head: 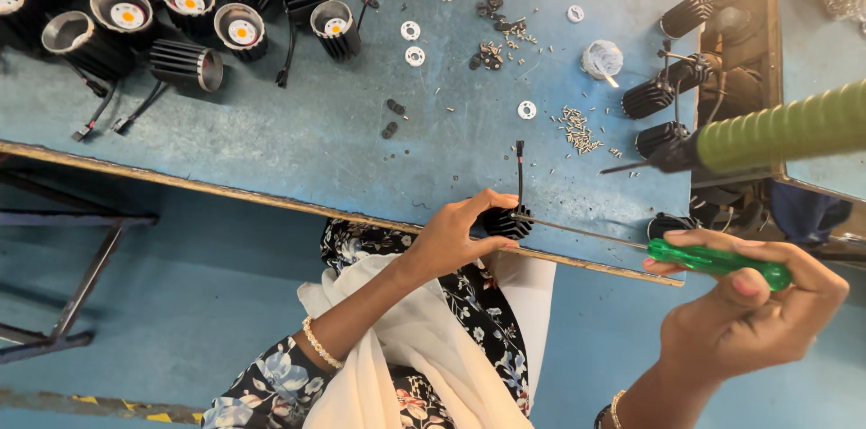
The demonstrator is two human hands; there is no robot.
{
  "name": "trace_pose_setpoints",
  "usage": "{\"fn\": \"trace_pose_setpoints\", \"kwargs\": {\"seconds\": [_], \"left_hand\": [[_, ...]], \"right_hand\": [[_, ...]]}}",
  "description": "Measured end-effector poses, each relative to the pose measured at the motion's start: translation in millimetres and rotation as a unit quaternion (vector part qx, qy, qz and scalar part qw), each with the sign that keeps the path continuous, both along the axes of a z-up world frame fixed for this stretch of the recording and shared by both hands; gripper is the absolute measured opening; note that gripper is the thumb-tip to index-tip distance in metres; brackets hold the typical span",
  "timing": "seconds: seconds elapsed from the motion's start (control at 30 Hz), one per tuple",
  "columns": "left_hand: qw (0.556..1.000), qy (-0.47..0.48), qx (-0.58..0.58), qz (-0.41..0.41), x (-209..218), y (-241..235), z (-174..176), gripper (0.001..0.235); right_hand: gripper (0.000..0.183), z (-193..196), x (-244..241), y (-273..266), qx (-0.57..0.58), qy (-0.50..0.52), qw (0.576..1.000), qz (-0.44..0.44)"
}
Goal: The person assembles multiple LED light components by placing circuit boards into housings, inserting small screws into the bases, and tightening them using an electric screwdriver and a manual screwdriver.
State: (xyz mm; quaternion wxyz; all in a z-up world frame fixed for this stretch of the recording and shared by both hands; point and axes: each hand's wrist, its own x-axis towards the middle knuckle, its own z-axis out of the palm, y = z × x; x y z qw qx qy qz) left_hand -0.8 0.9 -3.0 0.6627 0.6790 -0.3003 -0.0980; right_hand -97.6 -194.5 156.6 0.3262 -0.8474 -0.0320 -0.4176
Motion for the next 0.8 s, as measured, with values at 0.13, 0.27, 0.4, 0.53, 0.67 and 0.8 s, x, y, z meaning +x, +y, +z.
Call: {"fn": "trace_pose_setpoints", "kwargs": {"seconds": [0.13, 0.27, 0.4, 0.53, 0.67, 0.8], "left_hand": [[1.0, -0.01, -0.005, 0.0, 0, 0, -3, 0.05], [1.0, -0.018, -0.019, -0.001, 1, 0, -3, 0.05], [1.0, -0.018, -0.019, -0.002, 1, 0, -2, 0.05], [1.0, -0.004, -0.014, -0.007, 1, 1, 0, 0.048], [1.0, 0.006, -0.013, -0.012, 1, 2, 2, 0.047], [1.0, 0.01, -0.015, -0.015, 1, 2, 3, 0.047]], "right_hand": [[0.055, -2, -1, 0, -0.005, 0.001, 1.0, -0.008], [0.053, 7, 0, 5, -0.002, 0.027, 1.0, -0.005], [0.045, 28, -1, 15, 0.002, 0.082, 0.997, -0.011], [0.027, 62, 2, 25, -0.027, 0.194, 0.979, -0.065], [0.017, 100, 14, 26, -0.153, 0.293, 0.944, -0.01], [0.014, 121, 38, 20, -0.224, 0.334, 0.909, 0.111]]}}
